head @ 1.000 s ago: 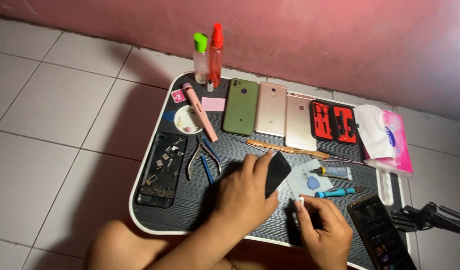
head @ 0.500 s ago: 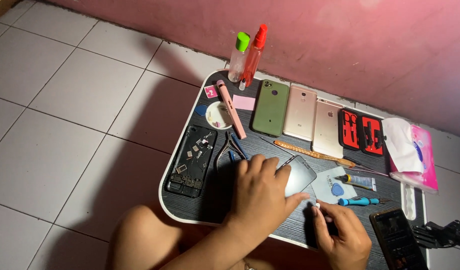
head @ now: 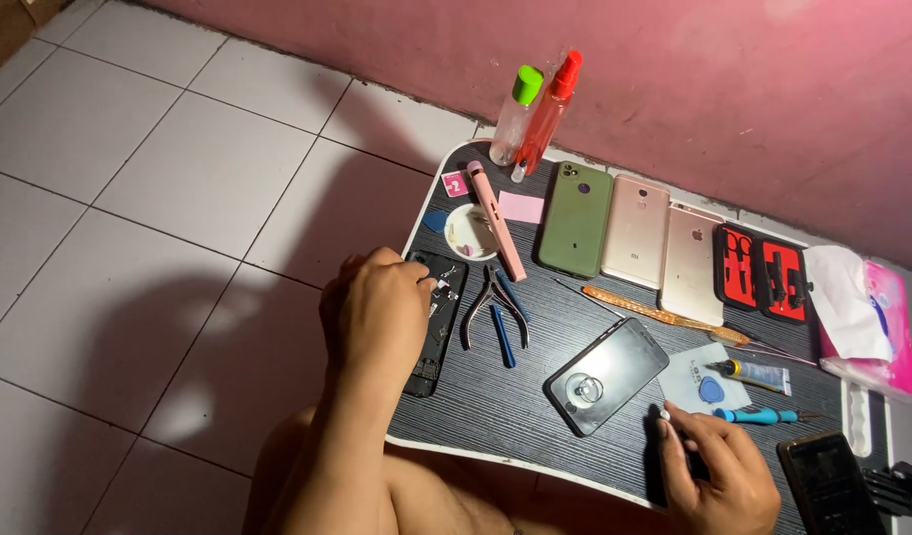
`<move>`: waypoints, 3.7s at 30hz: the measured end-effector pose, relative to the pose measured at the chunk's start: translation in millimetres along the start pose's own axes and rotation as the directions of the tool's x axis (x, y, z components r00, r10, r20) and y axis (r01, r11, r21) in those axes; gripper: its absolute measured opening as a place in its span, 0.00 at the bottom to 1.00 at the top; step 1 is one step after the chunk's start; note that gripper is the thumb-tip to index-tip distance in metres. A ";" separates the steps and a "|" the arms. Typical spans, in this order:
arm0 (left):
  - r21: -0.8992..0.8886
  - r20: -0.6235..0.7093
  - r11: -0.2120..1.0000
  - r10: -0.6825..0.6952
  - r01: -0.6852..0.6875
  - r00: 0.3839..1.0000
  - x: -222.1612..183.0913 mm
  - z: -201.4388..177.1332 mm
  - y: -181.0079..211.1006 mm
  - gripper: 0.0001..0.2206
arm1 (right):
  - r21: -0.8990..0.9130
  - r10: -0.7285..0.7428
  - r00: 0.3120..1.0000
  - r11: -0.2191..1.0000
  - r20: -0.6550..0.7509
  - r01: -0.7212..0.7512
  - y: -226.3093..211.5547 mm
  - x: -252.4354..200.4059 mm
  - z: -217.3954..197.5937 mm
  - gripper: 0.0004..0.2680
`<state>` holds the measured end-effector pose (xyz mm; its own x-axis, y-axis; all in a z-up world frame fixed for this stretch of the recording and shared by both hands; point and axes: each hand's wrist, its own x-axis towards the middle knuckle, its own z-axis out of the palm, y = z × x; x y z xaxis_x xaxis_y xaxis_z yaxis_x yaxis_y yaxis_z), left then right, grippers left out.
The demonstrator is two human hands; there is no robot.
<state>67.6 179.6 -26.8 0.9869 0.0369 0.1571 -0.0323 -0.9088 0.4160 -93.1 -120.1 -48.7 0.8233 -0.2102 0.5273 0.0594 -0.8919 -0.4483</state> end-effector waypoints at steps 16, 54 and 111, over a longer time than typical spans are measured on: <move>0.132 0.142 0.982 -0.151 0.133 0.978 5.6 -1.9 14.7 0.06 | 0.041 -0.065 0.998 0.997 0.018 0.064 18.8 4.1 -6.6 0.08; 0.123 0.199 0.924 -0.380 0.362 0.903 15.7 -21.4 23.7 0.19 | -0.002 -0.002 0.995 1.000 0.104 0.002 19.4 8.3 -17.2 0.08; -0.521 0.288 0.830 -0.051 0.201 0.956 16.6 -45.5 -46.2 0.08 | -0.172 -0.342 0.687 0.808 0.641 0.563 -155.9 152.7 157.1 0.11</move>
<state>78.3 241.0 -2.6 0.9909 -0.0385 -0.1287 0.0889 -0.5302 0.8432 112.1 49.7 -11.7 0.9073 0.4171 0.0531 0.4141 -0.9083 0.0589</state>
